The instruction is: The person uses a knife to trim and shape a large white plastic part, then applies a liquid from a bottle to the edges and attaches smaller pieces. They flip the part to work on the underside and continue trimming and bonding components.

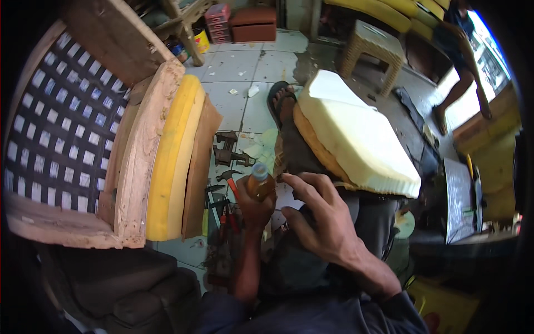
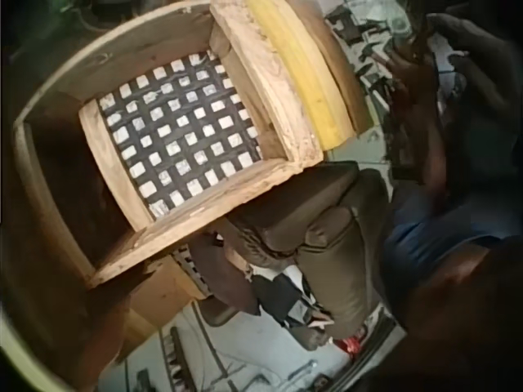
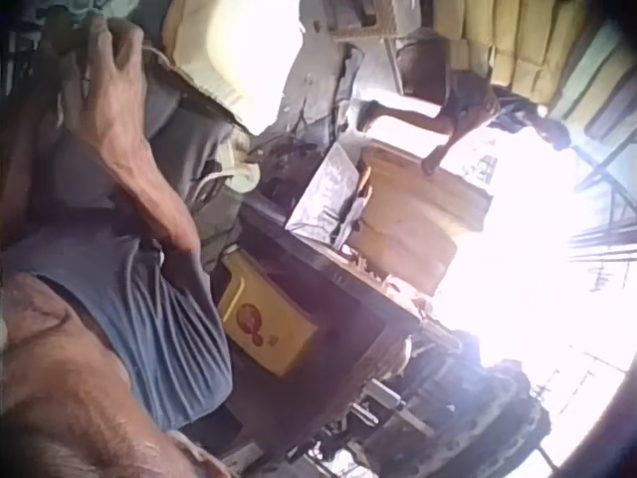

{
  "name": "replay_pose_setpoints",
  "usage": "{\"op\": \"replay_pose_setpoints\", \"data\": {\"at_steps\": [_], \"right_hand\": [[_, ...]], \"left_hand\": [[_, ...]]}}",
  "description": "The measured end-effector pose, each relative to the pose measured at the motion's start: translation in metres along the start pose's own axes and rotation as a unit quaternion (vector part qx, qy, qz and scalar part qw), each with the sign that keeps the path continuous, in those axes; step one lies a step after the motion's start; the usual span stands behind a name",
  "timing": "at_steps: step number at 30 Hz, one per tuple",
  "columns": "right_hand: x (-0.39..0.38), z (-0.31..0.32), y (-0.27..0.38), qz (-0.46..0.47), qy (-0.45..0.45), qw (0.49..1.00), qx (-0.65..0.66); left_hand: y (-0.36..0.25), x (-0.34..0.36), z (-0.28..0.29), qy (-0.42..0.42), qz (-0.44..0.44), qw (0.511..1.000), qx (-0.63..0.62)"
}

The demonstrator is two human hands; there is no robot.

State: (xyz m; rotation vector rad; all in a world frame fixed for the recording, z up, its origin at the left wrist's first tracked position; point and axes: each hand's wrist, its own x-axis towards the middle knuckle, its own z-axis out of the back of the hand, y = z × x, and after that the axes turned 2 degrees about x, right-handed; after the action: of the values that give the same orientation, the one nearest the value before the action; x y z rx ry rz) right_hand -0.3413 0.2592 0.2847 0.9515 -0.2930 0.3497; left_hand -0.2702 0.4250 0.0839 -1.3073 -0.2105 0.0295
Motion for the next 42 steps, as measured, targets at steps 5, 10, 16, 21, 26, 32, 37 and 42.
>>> {"op": "replay_pose_setpoints", "data": {"at_steps": [5,10,16,21,26,32,37,42], "right_hand": [[-0.026,0.049,0.019,0.103,-0.089,0.991,0.013],[-0.091,0.149,-0.080,-0.100,-0.432,0.871,-0.210],[-0.286,0.204,-0.233,-0.478,-0.391,0.750,-0.235],[-0.292,0.132,-0.253,-0.516,-0.347,0.772,-0.132],[-0.270,0.091,-0.263,-0.494,-0.199,0.740,-0.411],[-0.276,0.044,-0.258,-0.471,-0.179,0.817,-0.281],[-0.306,0.034,-0.242,-0.438,-0.350,0.823,-0.083],[-0.277,0.102,-0.183,-0.422,-0.493,0.653,0.391]], "left_hand": [[0.038,-0.030,0.038,-0.019,-0.006,0.992,-0.127],[0.005,-0.045,0.063,-0.037,0.074,0.981,-0.176],[-0.033,-0.040,0.056,0.037,0.053,0.996,-0.059],[-0.098,-0.029,0.029,0.035,-0.042,0.998,-0.033],[-0.122,-0.023,0.007,0.065,-0.062,0.995,-0.046],[-0.106,-0.010,0.022,0.053,-0.069,0.995,-0.051],[-0.108,-0.019,0.032,0.069,-0.112,0.990,-0.047],[-0.125,-0.009,0.061,0.217,-0.141,0.965,0.031]]}}
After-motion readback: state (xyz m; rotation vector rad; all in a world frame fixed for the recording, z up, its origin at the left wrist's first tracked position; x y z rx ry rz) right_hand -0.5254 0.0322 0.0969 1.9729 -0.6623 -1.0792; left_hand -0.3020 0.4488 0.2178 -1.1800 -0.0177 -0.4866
